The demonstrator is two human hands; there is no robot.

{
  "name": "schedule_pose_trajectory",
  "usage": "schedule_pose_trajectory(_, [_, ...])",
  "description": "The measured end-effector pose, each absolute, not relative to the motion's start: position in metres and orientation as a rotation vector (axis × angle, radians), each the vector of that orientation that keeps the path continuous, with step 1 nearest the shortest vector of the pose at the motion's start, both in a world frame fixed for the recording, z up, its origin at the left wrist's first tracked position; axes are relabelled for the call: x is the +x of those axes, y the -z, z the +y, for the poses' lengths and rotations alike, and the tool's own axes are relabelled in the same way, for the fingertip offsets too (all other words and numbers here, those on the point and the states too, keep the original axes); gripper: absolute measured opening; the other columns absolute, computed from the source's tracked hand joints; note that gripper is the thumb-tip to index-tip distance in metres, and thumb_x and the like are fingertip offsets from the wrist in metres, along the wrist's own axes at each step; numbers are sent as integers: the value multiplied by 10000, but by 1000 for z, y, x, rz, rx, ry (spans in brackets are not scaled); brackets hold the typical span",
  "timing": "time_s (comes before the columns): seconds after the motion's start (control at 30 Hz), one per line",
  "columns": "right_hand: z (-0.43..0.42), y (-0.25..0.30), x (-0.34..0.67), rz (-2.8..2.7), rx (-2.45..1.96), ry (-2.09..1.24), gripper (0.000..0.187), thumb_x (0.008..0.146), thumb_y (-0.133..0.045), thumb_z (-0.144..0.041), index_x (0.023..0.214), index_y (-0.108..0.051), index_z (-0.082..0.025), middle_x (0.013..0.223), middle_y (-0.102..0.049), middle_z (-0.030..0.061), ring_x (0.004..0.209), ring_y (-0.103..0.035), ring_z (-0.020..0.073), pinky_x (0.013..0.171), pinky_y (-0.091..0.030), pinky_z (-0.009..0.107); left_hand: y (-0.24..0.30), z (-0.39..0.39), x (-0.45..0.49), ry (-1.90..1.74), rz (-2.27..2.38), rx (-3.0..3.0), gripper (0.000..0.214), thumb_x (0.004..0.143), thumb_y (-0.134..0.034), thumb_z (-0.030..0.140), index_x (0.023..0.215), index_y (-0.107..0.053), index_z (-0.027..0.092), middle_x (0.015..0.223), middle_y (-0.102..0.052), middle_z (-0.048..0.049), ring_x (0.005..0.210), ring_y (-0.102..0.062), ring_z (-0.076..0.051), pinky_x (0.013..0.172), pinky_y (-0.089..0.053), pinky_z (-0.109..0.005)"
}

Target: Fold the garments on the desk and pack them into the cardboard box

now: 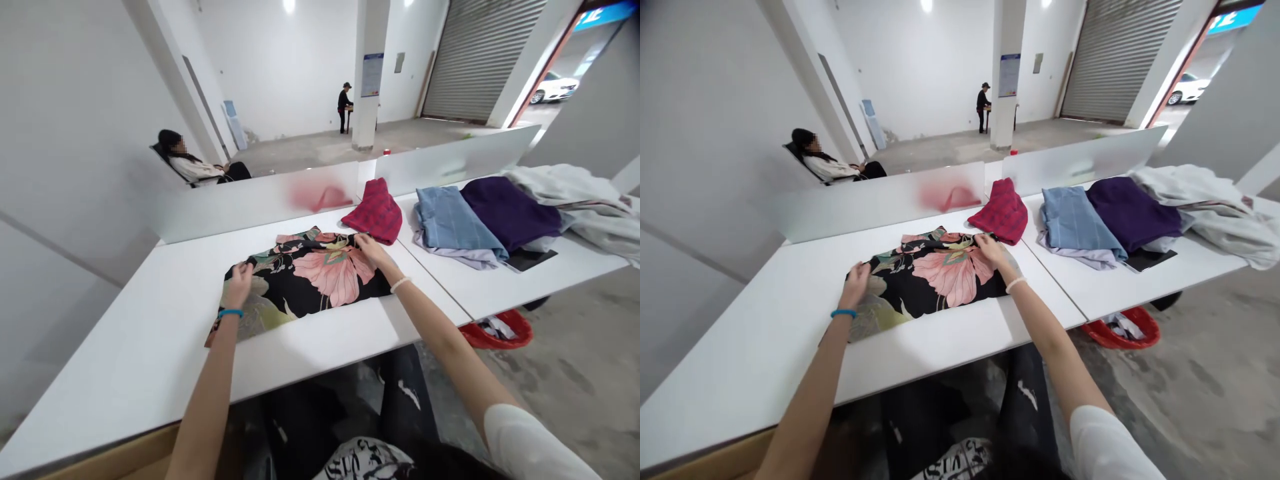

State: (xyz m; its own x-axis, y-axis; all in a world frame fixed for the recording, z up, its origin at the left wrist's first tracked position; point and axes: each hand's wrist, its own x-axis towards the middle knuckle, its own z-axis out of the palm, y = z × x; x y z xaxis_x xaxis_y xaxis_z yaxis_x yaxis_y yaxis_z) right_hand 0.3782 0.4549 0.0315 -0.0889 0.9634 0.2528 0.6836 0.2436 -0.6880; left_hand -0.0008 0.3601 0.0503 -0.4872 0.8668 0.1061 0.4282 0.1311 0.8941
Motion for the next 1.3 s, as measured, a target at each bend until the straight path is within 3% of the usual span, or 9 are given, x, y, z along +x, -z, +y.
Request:
schedule_pose_trajectory(0.13, [441,5,366,-2032,-1546,-439,442,929,-412,-440,1240,-568,-169,1364,-521,135,1301,-412,288,1094,-243,491,-14,347,5,-1135,2032,1460,460,874,-550,432,1256,-522,177,1327,-510,-117,1202,-497,-269,1014,-383,-537])
schedule_pose_trajectory(0.2, [437,19,368,-2146,-1604,-300,470,941,-388,-428,1309,-517,-165,1449,-419,151,1372,-295,307,1107,-143,560,0,339,0,-1034,2094,1559,522,882,-503,479,1304,-503,171,1399,-466,-147,1313,-392,-308,1098,-238,-580])
schedule_pose_trajectory(0.3, [441,29,375,-2270,-1776,2,524,967,-281,-431,1401,-422,-173,1502,-334,148,1399,-223,333,1086,-124,613,12,334,-12,-687,2327,1783,647,906,-357,542,1387,-437,117,1487,-353,-172,1403,-239,-338,1139,-76,-576])
schedule_pose_trajectory(0.43, [450,33,379,-2195,-1974,61,587,958,-221,-480,1456,-346,-196,1525,-299,109,1382,-212,412,1047,-159,665,17,337,-22,-229,2528,1923,683,914,-297,525,1443,-336,96,1518,-280,-161,1398,-250,-346,1119,-152,-583])
schedule_pose_trajectory(0.57, [443,34,381,-2199,-1959,70,587,959,-208,-466,1463,-335,-193,1522,-311,96,1379,-232,397,1068,-173,628,20,330,-18,-95,2582,1979,664,913,-347,483,1462,-293,113,1522,-280,-164,1390,-268,-345,1102,-222,-556])
schedule_pose_trajectory(0.93, [388,37,404,-2231,-1928,105,563,964,-262,-438,1450,-361,-172,1513,-326,101,1370,-253,408,1063,-203,628,27,272,-4,-134,2556,2097,680,905,-354,492,1449,-320,84,1495,-327,-194,1365,-302,-371,1079,-269,-560])
schedule_pose_trajectory(1.07, [363,17,392,-2172,-1931,127,540,965,-301,-397,1418,-413,-125,1487,-357,155,1366,-251,431,1050,-187,660,15,257,20,-308,2587,2099,642,925,-319,435,1414,-366,21,1477,-334,-236,1378,-262,-403,1089,-224,-600])
schedule_pose_trajectory(1.17, [330,3,348,-2257,-1668,178,492,968,-313,-319,1400,-438,-121,1474,-379,160,1375,-254,402,1071,-164,648,3,248,70,-581,2450,2265,578,953,-245,357,1423,-355,40,1499,-316,-189,1419,-188,-345,1127,-176,-571])
schedule_pose_trajectory(1.3, [279,18,290,-2503,-1183,60,466,962,-356,-300,1411,-426,-193,1477,-394,92,1383,-288,324,1105,-207,586,8,231,141,-657,2040,2451,529,969,-210,299,1444,-324,95,1477,-381,-127,1396,-294,-244,1142,-229,-490])
